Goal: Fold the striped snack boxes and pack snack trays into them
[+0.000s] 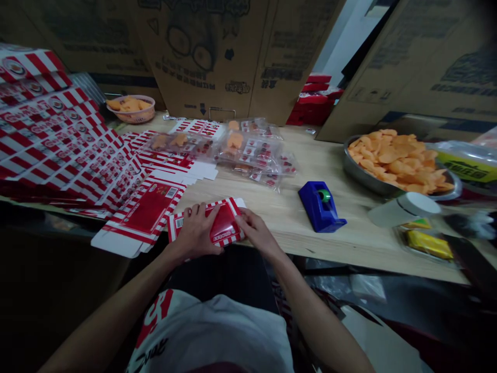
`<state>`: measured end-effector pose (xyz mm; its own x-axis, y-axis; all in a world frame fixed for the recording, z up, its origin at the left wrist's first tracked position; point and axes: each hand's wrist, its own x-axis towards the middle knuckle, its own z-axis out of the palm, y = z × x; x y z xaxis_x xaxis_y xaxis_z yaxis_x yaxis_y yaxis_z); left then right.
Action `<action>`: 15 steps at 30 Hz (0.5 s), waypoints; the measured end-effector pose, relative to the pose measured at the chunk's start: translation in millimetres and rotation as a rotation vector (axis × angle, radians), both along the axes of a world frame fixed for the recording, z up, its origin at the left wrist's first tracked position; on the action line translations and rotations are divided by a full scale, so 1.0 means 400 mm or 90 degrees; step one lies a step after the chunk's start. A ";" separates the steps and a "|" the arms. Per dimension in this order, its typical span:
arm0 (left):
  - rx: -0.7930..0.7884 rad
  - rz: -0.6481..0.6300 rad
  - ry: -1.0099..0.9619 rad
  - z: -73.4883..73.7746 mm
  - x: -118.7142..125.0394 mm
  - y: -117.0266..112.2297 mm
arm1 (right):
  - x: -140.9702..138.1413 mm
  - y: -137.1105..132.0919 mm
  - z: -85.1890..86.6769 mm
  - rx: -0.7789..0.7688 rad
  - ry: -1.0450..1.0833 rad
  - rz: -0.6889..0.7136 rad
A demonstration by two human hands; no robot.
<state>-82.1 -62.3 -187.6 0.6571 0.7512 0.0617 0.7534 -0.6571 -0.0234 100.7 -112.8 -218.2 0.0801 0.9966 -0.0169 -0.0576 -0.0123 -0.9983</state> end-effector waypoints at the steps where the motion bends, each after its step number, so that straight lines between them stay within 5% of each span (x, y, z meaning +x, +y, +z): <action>1: 0.001 0.010 -0.008 0.005 0.000 -0.001 | -0.005 -0.010 -0.003 0.008 0.020 -0.056; 5: 0.036 0.111 -0.067 0.046 0.005 -0.038 | -0.009 -0.073 -0.015 0.103 0.027 -0.371; 9: 0.028 0.187 -0.167 0.052 0.006 -0.121 | -0.067 -0.122 -0.017 0.085 0.144 -0.341; 15: -0.272 0.141 -0.573 -0.053 -0.027 -0.202 | -0.092 -0.174 -0.054 0.051 0.123 -0.298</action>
<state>-92.8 -143.3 -208.9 0.3422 0.9254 0.1629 0.4812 -0.3215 0.8155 63.9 -182.4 -239.8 0.5211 0.8535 -0.0001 -0.2224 0.1357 -0.9655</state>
